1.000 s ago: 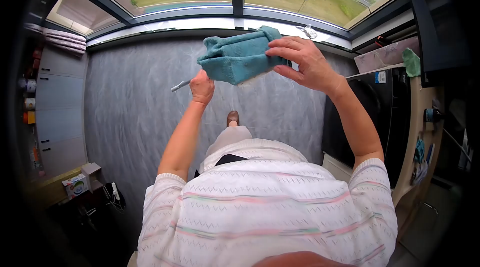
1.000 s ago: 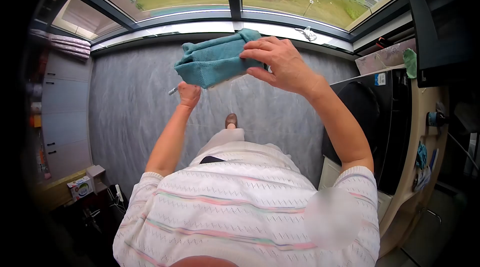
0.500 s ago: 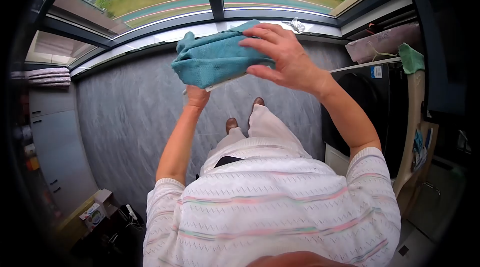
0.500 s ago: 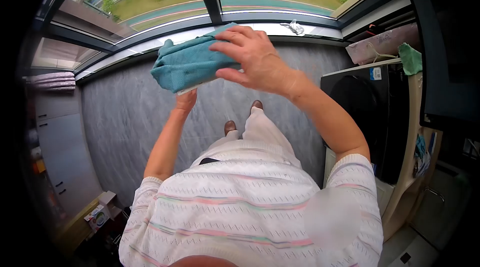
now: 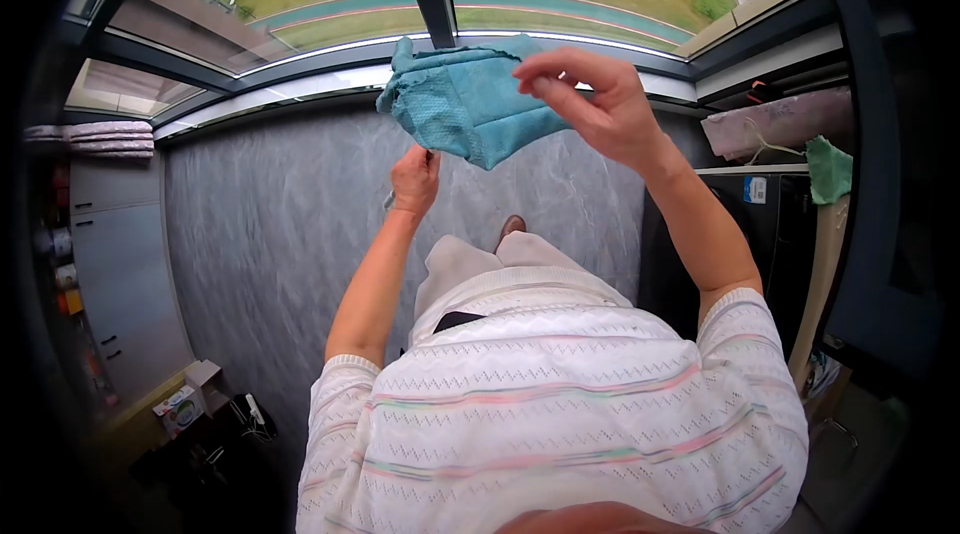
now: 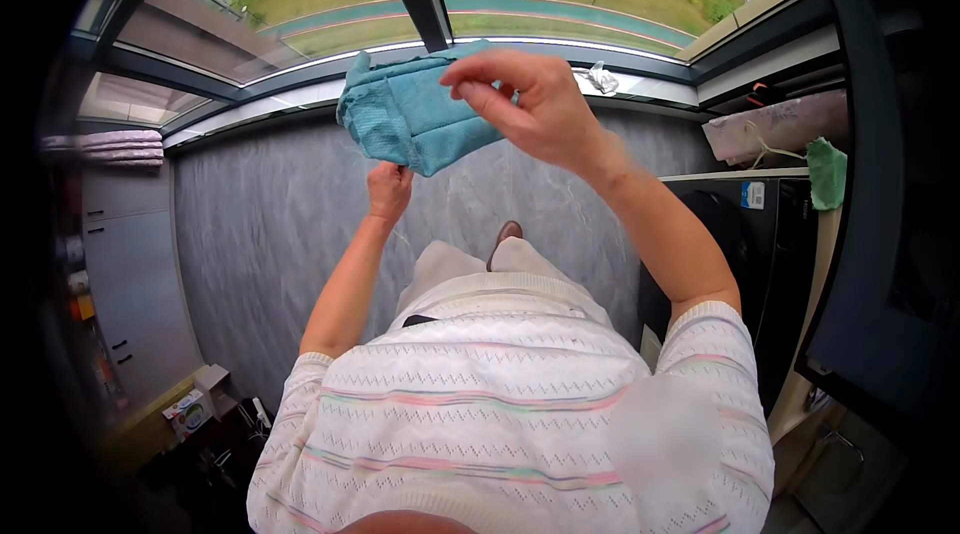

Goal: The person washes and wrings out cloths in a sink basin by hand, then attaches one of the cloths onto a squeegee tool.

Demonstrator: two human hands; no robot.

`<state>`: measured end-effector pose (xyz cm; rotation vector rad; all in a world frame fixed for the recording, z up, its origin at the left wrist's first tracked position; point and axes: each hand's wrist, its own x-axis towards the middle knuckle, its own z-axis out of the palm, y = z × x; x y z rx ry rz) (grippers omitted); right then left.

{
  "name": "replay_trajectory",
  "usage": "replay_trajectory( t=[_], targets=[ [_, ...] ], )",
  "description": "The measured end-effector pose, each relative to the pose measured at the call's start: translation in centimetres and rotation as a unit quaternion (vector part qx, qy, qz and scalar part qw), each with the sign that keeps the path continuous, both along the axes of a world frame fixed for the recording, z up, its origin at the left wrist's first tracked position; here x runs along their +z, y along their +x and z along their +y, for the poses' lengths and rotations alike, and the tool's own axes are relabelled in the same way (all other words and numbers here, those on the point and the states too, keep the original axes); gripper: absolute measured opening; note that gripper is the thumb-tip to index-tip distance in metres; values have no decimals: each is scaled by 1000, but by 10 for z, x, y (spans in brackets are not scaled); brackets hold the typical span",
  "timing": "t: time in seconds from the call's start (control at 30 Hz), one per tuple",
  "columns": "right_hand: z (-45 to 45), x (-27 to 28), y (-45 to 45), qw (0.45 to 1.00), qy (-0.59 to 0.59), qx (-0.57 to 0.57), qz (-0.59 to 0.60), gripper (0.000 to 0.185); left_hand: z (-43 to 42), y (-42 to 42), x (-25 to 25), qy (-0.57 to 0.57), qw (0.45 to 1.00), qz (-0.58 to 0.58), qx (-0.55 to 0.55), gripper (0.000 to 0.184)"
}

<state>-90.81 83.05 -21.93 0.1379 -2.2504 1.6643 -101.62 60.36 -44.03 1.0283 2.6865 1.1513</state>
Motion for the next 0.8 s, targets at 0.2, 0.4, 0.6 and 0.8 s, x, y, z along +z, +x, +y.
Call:
replay_trajectory(
  t=[0.2,0.4,0.6,0.8],
  targets=[
    [70,-47,-32,963,241,-86,-87,21,24,-5,-3,55,995,39,-77,7],
    [52,-13,-25,964,239,-110,-38,27,41,-26,-2,72,991,30,-113,9],
    [-42,19,-39,908,413,-67,24,32,63,-59,-8,123,971,-141,-147,7],
    [-48,50,-57,928,372,16,23,28,79,-99,-6,78,968,-141,-191,9]
  ],
)
